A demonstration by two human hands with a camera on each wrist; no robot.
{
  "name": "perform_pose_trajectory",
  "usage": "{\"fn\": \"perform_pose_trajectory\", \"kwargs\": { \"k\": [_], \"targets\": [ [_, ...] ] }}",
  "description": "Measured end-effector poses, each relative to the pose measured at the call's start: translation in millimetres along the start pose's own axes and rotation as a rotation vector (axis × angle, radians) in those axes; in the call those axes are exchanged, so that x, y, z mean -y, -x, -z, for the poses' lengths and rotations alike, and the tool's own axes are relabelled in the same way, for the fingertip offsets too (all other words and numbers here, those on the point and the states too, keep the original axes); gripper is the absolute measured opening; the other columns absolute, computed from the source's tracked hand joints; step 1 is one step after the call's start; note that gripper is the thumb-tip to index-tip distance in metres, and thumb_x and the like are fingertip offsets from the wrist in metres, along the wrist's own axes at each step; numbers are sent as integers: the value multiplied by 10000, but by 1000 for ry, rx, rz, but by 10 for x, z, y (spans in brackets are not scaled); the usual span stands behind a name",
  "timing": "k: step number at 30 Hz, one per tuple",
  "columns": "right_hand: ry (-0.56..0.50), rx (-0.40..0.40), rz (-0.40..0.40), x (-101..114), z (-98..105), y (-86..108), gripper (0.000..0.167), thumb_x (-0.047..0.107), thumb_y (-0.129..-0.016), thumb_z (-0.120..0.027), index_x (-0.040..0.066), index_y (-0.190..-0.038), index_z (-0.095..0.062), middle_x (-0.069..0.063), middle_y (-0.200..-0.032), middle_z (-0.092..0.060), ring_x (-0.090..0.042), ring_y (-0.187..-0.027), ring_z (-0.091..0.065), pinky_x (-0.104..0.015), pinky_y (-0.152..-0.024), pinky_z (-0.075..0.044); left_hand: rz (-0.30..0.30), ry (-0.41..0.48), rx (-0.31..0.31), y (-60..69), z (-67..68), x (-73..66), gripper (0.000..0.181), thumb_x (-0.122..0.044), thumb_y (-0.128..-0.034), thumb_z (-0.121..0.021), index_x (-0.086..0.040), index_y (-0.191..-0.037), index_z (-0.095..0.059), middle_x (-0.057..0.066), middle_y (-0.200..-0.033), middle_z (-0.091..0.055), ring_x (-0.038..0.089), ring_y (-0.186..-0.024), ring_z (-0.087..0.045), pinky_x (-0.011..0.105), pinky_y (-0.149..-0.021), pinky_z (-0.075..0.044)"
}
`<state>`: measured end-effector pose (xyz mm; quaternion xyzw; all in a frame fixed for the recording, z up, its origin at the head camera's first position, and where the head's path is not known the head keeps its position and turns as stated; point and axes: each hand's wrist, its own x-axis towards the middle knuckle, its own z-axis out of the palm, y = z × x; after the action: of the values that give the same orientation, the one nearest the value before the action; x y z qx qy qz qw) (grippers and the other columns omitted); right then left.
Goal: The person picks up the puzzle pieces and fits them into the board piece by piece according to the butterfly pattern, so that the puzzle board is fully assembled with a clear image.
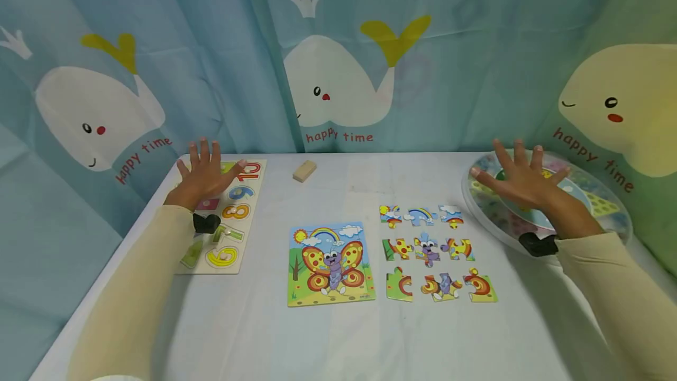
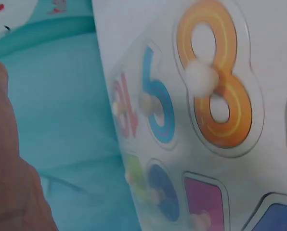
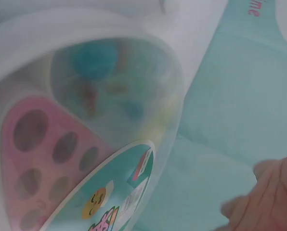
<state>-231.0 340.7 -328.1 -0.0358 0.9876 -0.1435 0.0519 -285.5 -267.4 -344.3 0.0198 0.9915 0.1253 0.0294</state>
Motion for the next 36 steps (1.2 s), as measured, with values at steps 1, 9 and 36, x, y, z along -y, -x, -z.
{"fn": "perform_pose_trajectory", "kwargs": {
  "k": [1, 9, 36],
  "targets": [
    [-12, 19, 3, 3, 3, 0, 937, 683, -941, -308, 138, -1520, 188, -286, -1482, 326, -511, -1261, 391, -825, -780, 219, -21, 12, -2, 7, 4, -7, 1026, -691, -937, -320, 45, -1511, 106, 266, -1534, 258, 461, -1374, 267, 696, -1032, 133],
    [-161, 74, 108, 16, -20, 15, 826, 537, -999, -375, 75, -1559, 20, -335, -1542, 105, -591, -1347, 142, -829, -926, 2, -106, 128, 36, 132, 39, -52, 887, -453, -992, -482, 43, -1527, 23, 234, -1587, 120, 414, -1443, 87, 597, -1123, -47],
    [-460, -67, 206, 411, -212, 218, 455, 277, -974, -614, -6, -1326, -558, -221, -1364, -510, -433, -1266, -462, -435, -982, -442, -357, 361, 91, 734, -235, -396, 656, -423, -1047, -377, 6, -1524, -241, 174, -1596, -159, 324, -1464, -113, 528, -1147, -146]
  ]
}}
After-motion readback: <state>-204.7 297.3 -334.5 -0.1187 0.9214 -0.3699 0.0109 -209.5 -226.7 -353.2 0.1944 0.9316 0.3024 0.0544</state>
